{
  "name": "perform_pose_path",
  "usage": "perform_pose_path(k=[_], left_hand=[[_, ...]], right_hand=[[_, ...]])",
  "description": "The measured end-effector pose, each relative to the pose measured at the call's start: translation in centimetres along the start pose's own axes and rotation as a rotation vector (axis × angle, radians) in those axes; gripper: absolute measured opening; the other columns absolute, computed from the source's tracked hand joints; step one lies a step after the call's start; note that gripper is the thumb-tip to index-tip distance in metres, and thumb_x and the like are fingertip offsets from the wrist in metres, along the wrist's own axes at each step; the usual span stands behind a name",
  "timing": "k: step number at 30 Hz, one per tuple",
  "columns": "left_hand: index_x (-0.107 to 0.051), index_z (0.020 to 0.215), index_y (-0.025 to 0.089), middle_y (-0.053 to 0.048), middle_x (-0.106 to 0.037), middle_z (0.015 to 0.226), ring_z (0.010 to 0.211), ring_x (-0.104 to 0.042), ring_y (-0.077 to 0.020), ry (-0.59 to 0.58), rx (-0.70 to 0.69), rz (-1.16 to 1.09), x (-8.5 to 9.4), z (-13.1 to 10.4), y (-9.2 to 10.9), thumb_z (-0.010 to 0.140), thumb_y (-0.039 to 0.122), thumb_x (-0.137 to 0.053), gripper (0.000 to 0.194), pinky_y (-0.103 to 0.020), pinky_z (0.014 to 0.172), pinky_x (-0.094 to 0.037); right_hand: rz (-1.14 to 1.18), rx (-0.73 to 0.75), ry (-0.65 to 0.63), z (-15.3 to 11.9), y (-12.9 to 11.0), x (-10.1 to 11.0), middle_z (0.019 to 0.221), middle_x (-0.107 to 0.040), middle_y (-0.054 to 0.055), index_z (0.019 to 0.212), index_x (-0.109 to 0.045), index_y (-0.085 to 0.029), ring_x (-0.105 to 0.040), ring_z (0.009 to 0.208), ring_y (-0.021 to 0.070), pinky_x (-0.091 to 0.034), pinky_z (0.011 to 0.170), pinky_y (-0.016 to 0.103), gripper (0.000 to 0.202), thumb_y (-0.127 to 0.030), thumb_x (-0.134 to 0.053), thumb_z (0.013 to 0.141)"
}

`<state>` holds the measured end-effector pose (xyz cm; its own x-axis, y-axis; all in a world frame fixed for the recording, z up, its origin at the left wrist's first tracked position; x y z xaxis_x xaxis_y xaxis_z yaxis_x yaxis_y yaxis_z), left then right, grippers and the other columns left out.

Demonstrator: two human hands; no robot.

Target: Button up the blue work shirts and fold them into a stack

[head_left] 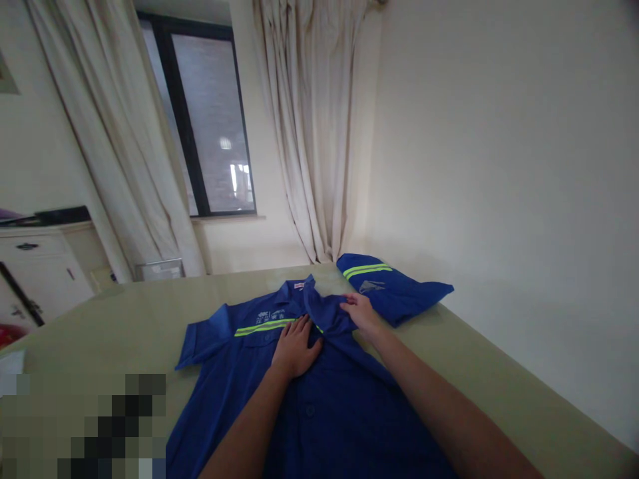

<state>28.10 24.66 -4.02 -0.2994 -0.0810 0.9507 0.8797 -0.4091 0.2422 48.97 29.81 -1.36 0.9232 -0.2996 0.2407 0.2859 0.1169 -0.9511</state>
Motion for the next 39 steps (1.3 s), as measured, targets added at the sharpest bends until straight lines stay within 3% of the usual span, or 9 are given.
perform_pose_path(k=[7,9,13,15,19,25,31,35,39], left_hand=[[-0.044,0.152,0.020,-0.008,-0.036,0.165,0.151,-0.034,-0.0281,0.020,0.022,-0.007,0.2,-0.1,0.1,0.096,0.053,-0.040,0.065,-0.049,0.126,-0.022],[-0.042,0.153,0.021,-0.007,-0.036,0.165,0.151,-0.033,-0.0281,0.027,0.028,-0.014,0.4,-0.2,0.3,0.096,0.051,-0.040,0.065,-0.049,0.126,-0.021],[-0.046,0.151,0.019,-0.007,-0.041,0.162,0.150,-0.034,-0.0281,0.015,0.036,-0.025,0.5,-0.4,0.3,0.096,0.050,-0.039,0.063,-0.049,0.126,-0.020],[-0.047,0.150,0.018,-0.007,-0.041,0.162,0.150,-0.034,-0.0281,0.008,0.037,-0.028,0.6,-0.4,0.3,0.094,0.046,-0.042,0.063,-0.048,0.126,-0.020],[-0.041,0.155,0.020,-0.005,-0.042,0.162,0.150,-0.035,-0.0270,-0.003,0.032,-0.048,0.7,-0.4,0.2,0.082,0.031,-0.053,0.074,-0.045,0.126,-0.020],[-0.042,0.154,0.033,0.001,-0.048,0.158,0.146,-0.039,-0.0221,0.002,0.005,-0.092,0.9,-0.3,0.4,0.080,0.018,-0.048,0.075,-0.042,0.124,-0.022],[-0.055,0.145,0.022,-0.005,-0.054,0.153,0.143,-0.043,-0.0236,0.037,0.032,-0.105,1.0,-0.3,-0.2,0.073,0.011,-0.049,0.073,-0.040,0.123,-0.025],[-0.061,0.138,0.021,-0.004,-0.058,0.149,0.142,-0.044,-0.0224,0.056,0.016,-0.112,1.1,-0.5,-0.1,0.071,0.008,-0.050,0.069,-0.038,0.122,-0.026],[-0.062,0.135,0.021,-0.005,-0.063,0.144,0.143,-0.043,-0.0219,0.073,-0.005,-0.122,1.1,-0.5,-0.2,0.071,0.004,-0.049,0.068,-0.039,0.123,-0.027]], right_hand=[[0.050,0.017,0.611,1.2,-2.8,13.2,0.104,-0.074,0.012,0.121,-0.065,-0.012,-0.068,0.103,0.0279,-0.055,0.092,0.041,0.047,-0.027,-0.058,0.076],[0.090,0.149,0.490,1.3,-5.6,11.8,0.106,-0.074,0.009,0.122,-0.065,-0.016,-0.069,0.099,0.0248,-0.056,0.091,0.039,0.048,-0.030,-0.064,0.076],[0.229,0.325,-0.106,1.1,-10.7,3.8,0.119,-0.072,0.007,0.127,-0.064,-0.025,-0.071,0.093,0.0218,-0.061,0.077,0.036,0.055,-0.041,-0.076,0.075],[0.192,0.311,-0.158,1.2,-11.1,3.0,0.117,-0.073,0.008,0.123,-0.066,-0.024,-0.071,0.092,0.0220,-0.061,0.073,0.035,0.047,-0.048,-0.071,0.082],[-0.172,0.320,-0.047,0.7,-8.8,4.5,0.109,-0.075,0.010,0.115,-0.071,-0.021,-0.071,0.096,0.0251,-0.057,0.088,0.042,0.043,-0.053,-0.059,0.090],[-0.737,0.506,-0.630,-7.9,-2.3,-3.2,0.160,-0.042,0.010,0.151,-0.049,-0.025,-0.038,0.147,0.0317,-0.024,0.122,0.049,0.072,-0.070,-0.048,0.094],[-0.895,0.333,-0.366,-4.9,-3.1,-4.9,0.132,-0.068,0.014,0.130,-0.068,-0.019,-0.059,0.127,0.0289,-0.040,0.109,0.041,0.056,-0.057,-0.037,0.103],[-0.910,0.273,-0.224,-3.0,-3.3,-6.8,0.152,-0.049,0.021,0.148,-0.049,-0.012,-0.043,0.141,0.0332,-0.034,0.113,0.046,0.060,-0.049,-0.047,0.101],[-0.888,0.326,-0.318,-3.1,-1.7,-9.7,0.155,-0.049,0.008,0.148,-0.051,-0.028,-0.043,0.142,0.0253,-0.026,0.118,0.042,0.052,-0.050,-0.044,0.102]])
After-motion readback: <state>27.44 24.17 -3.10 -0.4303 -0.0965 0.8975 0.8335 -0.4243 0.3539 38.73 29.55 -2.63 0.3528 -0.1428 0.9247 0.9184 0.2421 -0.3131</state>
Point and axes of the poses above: each hand's wrist, its own z-axis towards the middle knuckle, its own x-axis out of the back of the hand, y = z × x, the point moved 10 cm from there along z, towards the middle knuckle
